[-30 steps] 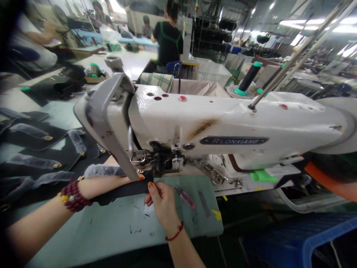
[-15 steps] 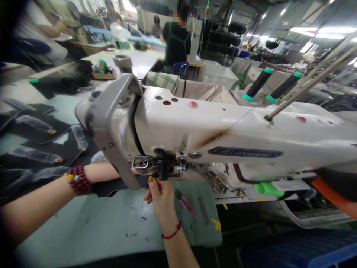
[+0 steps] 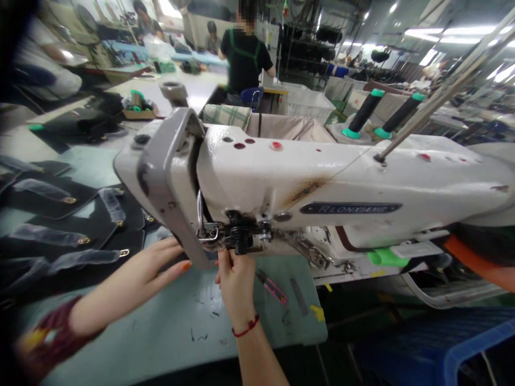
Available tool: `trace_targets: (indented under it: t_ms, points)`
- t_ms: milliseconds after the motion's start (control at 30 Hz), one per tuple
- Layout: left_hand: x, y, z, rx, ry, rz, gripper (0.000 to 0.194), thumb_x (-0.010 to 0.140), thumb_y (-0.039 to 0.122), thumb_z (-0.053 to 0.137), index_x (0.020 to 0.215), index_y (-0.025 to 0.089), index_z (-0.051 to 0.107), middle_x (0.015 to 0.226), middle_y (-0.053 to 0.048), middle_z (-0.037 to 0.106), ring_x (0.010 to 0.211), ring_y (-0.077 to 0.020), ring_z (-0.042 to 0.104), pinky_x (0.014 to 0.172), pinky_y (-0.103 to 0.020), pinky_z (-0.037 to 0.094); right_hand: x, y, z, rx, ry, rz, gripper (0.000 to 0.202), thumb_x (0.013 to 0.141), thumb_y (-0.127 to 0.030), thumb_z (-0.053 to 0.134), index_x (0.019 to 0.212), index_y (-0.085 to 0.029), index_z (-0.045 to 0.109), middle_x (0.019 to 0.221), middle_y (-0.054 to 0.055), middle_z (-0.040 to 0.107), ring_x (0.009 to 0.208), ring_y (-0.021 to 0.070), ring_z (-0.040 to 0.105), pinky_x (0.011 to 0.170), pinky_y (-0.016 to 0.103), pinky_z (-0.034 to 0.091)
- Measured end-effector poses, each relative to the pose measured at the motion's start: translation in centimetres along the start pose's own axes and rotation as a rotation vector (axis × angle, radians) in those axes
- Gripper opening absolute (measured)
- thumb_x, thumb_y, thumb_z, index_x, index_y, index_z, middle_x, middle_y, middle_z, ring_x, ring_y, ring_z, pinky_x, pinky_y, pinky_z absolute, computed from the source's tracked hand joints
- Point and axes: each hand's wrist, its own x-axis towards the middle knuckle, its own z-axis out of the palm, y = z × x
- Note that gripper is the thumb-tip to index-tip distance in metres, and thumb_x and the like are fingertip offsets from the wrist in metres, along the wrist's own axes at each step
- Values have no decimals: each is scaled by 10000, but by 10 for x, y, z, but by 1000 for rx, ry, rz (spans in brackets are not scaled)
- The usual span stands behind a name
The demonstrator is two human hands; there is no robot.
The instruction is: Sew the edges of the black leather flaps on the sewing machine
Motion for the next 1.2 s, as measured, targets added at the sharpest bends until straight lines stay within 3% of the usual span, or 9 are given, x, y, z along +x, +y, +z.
trace_targets:
  t_ms: [67,100,167,267,367,533,700,867,1200]
  points:
    - [-40,13,20,-133,72,-59,317,916,363,600,1219,293,665,1234,-97,671,1153,-274,612,1014,-428,498,0,0,0,-11,12,-15,523,996,-527,446,605,-195,548,438,-15,491,413,109,492,514,228,399]
    - [-55,19,33,-263,93,-87,239,924,334,585,1137,302,691,1149,-91,678,1084,-259,628,945,-397,520,0,-1,1,-16,15,-22,522,997,-522,450,601,-195,547,429,-16,486,415,112,497,524,228,405]
    - [-65,28,63,-636,-10,-227,275,928,392,582,1166,281,664,1014,-84,672,911,-225,642,805,-353,542,0,-2,0,-31,20,-37,517,999,-505,452,594,-196,544,427,-11,501,406,111,494,516,228,396]
    - [-38,34,99,-1226,50,-410,487,871,562,615,1220,222,625,981,-73,643,731,-167,571,668,-309,505,1,-3,-1,-62,24,-64,500,1000,-469,453,588,-196,530,454,0,542,381,103,471,479,226,364]
    - [0,27,110,-1464,136,-543,493,742,587,747,916,125,728,851,-75,646,766,-177,551,739,-310,488,2,-4,-2,-86,32,-84,492,998,-437,458,569,-200,498,419,-17,495,372,103,465,473,219,354]
    - [17,7,92,-1129,75,-820,443,605,570,835,589,152,688,678,-29,632,722,-174,517,721,-285,431,2,-5,-2,-137,50,-106,448,996,-400,450,612,-190,546,410,-30,463,384,108,472,483,222,345]
    - [18,12,67,-713,-20,-825,494,636,665,720,492,202,626,530,-2,555,603,-179,478,606,-285,392,0,-6,-2,-87,35,-87,509,1003,-422,438,551,-192,484,417,-21,477,412,103,490,583,232,420]
    - [26,22,53,-668,-2,-801,370,614,582,749,683,219,771,594,-28,659,609,-221,564,563,-280,440,-8,-7,-8,138,-87,20,437,980,-465,474,676,-166,570,533,-2,576,447,99,530,491,197,408]
    - [22,31,60,-708,-47,-842,508,691,668,619,598,175,696,653,-68,687,685,-229,597,681,-320,470,-9,-4,-9,429,-56,166,344,853,-470,644,778,-135,657,518,-21,581,414,76,511,421,153,422]
